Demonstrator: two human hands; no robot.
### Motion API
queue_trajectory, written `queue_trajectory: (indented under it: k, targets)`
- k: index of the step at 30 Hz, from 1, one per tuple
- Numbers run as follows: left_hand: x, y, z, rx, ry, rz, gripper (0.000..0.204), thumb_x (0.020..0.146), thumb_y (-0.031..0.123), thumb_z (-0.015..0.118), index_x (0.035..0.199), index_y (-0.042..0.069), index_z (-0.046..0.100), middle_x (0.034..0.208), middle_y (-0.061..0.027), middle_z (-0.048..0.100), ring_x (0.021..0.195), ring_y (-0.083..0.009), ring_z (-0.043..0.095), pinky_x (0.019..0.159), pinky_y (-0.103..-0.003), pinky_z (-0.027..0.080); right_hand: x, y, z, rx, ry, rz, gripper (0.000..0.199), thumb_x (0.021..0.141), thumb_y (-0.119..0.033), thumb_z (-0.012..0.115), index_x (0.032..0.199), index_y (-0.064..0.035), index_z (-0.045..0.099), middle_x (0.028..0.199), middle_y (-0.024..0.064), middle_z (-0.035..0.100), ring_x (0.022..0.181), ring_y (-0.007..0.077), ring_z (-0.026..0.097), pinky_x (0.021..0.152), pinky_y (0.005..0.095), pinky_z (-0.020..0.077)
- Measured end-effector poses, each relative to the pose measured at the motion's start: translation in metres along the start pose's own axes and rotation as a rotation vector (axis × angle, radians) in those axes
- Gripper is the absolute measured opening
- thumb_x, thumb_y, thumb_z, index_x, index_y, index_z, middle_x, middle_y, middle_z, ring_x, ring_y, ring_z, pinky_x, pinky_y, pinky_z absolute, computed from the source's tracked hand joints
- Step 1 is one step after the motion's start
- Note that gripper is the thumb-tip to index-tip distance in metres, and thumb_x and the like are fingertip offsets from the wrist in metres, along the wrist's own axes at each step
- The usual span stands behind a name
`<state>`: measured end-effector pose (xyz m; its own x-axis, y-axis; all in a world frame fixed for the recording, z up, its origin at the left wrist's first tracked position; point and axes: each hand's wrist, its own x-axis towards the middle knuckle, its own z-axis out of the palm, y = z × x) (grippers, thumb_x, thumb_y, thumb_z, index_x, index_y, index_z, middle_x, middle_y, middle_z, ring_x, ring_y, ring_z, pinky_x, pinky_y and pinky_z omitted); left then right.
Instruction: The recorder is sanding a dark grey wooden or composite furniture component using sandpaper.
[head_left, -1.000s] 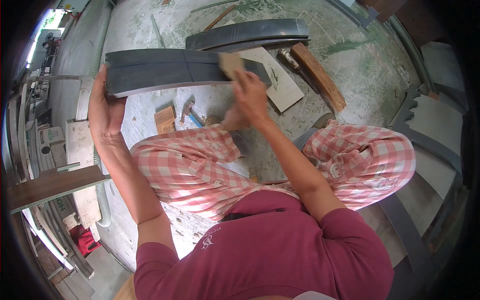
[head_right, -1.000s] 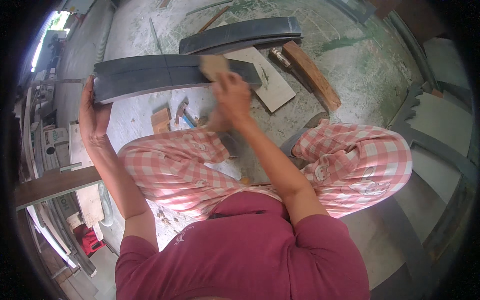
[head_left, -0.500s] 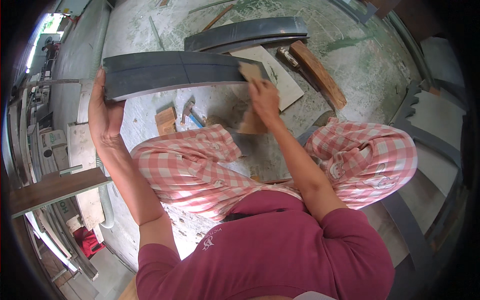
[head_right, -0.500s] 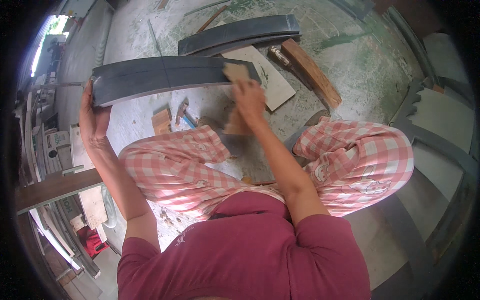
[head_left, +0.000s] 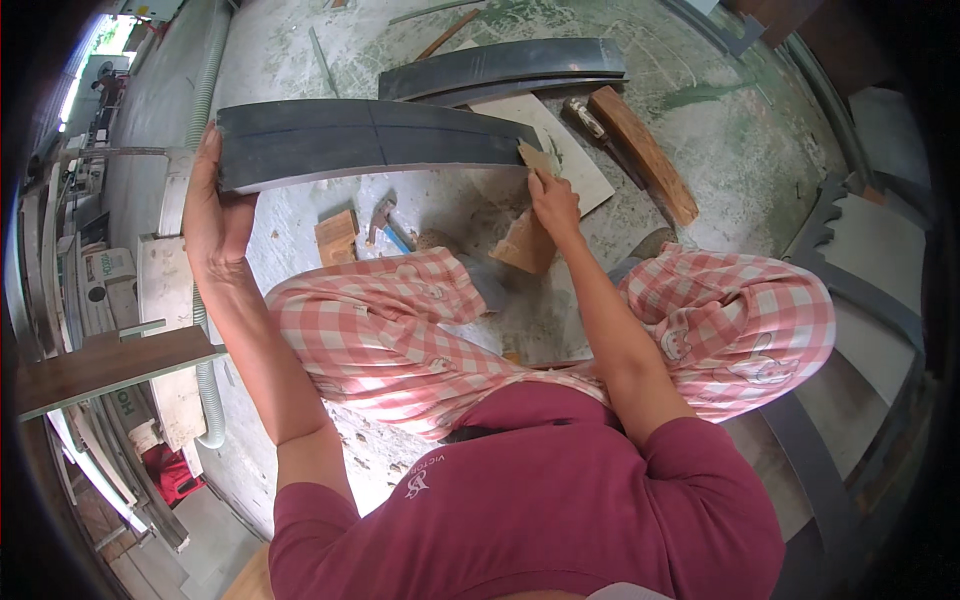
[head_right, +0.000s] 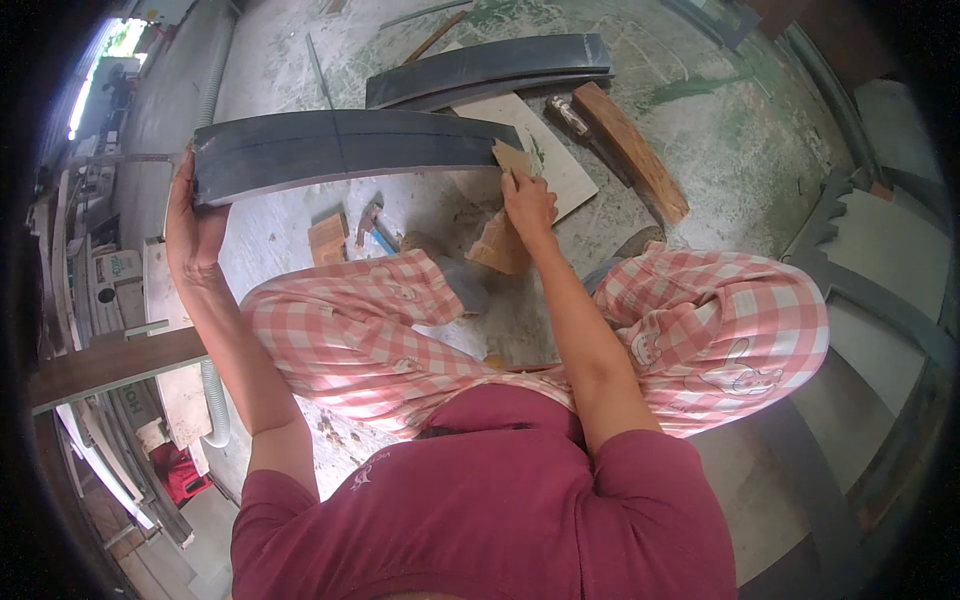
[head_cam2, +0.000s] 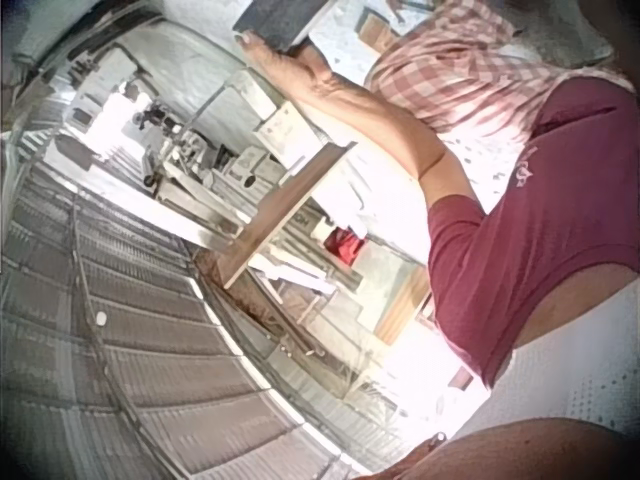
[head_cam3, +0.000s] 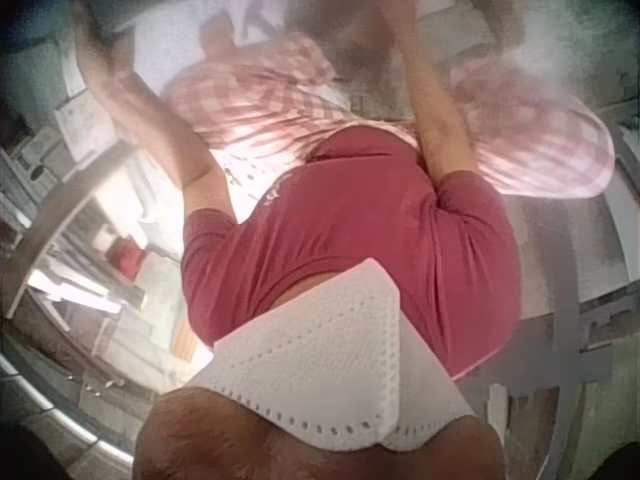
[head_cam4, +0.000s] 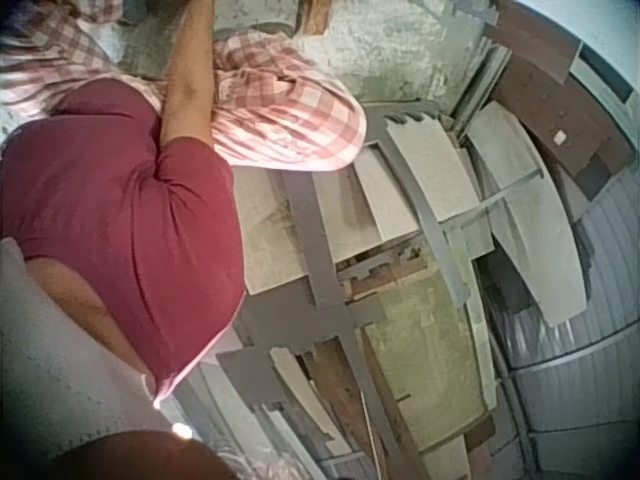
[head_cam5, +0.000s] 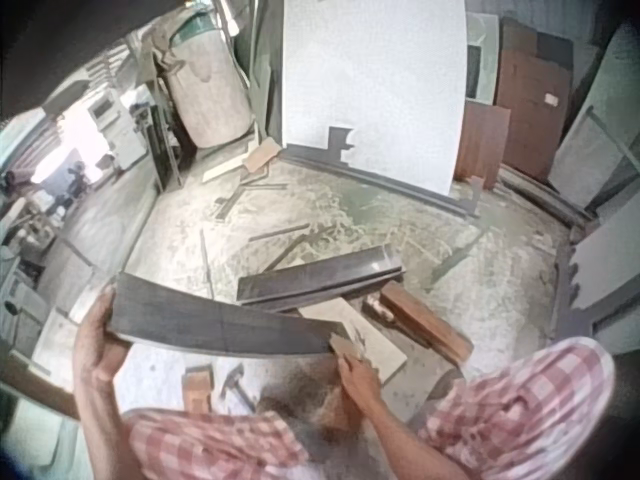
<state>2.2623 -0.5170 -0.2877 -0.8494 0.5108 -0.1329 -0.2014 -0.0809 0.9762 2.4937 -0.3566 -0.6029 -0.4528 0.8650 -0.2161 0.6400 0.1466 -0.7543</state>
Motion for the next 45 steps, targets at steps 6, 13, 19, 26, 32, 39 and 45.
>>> queue_trajectory:
  k: [6,13,19,26,32,39,45]
  targets:
    - [-0.007,-0.001,0.013,0.027,0.015,0.025,0.040,0.086,0.024,0.058,0.119,0.004,0.049,0.110,-0.0049,0.056,0.102,-0.0155,0.051,0.090,-0.033,0.039,-0.055,-0.161,-0.052,0.210,0.015,-0.551,0.032,0.083,-0.030,0.053,0.112,-0.0165,0.057,0.115,0.0129,0.051,0.100,0.0321,0.050,0.087,0.0417,0.0401]
    - [-0.002,-0.001,0.007,0.002,0.012,0.025,0.037,0.086,0.024,0.057,0.117,0.004,0.050,0.109,-0.0047,0.056,0.101,-0.0150,0.052,0.090,-0.031,0.039,-0.048,-0.136,-0.020,0.115,0.090,-0.547,0.034,0.082,-0.031,0.054,0.114,-0.0193,0.056,0.114,0.0107,0.051,0.099,0.0319,0.050,0.085,0.0423,0.0410]
    - [-0.002,-0.002,0.011,0.037,-0.027,0.026,0.036,0.087,0.025,0.056,0.116,0.003,0.051,0.108,-0.0048,0.056,0.100,-0.0146,0.052,0.090,-0.031,0.038,-0.007,-0.064,-0.022,-0.058,0.026,-0.139,0.037,0.086,-0.039,0.045,0.113,-0.0178,0.058,0.117,0.0161,0.051,0.099,0.0364,0.051,0.083,0.0444,0.0427]
    - [-0.009,0.001,0.026,0.038,-0.030,0.054,0.043,0.090,0.032,0.052,0.119,0.002,0.049,0.110,-0.0064,0.056,0.101,-0.0154,0.052,0.091,-0.032,0.038,-0.051,-0.227,-0.041,0.241,0.120,-0.719,0.034,0.085,-0.032,0.051,0.116,-0.0199,0.055,0.114,0.0135,0.049,0.103,0.0331,0.047,0.087,0.0438,0.0369]
    - [-0.005,-0.002,0.015,0.049,0.027,0.052,0.044,0.091,0.033,0.050,0.120,0.001,0.048,0.113,-0.0078,0.054,0.104,-0.0170,0.050,0.093,-0.033,0.037,-0.020,-0.179,-0.011,0.106,0.097,-0.555,0.032,0.085,-0.034,0.050,0.115,-0.0234,0.056,0.115,0.0109,0.050,0.101,0.0322,0.049,0.082,0.0452,0.0413]
    - [-0.005,-0.002,0.014,0.044,-0.014,0.054,0.043,0.091,0.032,0.049,0.120,0.001,0.048,0.115,-0.0080,0.053,0.105,-0.0172,0.050,0.093,-0.033,0.037,0.019,-0.023,-0.002,-0.123,-0.129,0.050,0.035,0.090,-0.034,0.039,0.119,-0.0191,0.053,0.112,0.0187,0.054,0.103,0.0386,0.050,0.087,0.0457,0.0401]
    - [-0.007,-0.001,0.016,0.046,-0.044,0.041,0.041,0.091,0.032,0.050,0.119,0.001,0.049,0.114,-0.0076,0.054,0.105,-0.0167,0.050,0.093,-0.033,0.037,-0.025,-0.124,-0.029,0.094,0.006,-0.310,0.036,0.088,-0.037,0.042,0.119,-0.0203,0.053,0.116,0.0172,0.050,0.102,0.0394,0.048,0.084,0.0505,0.0403]
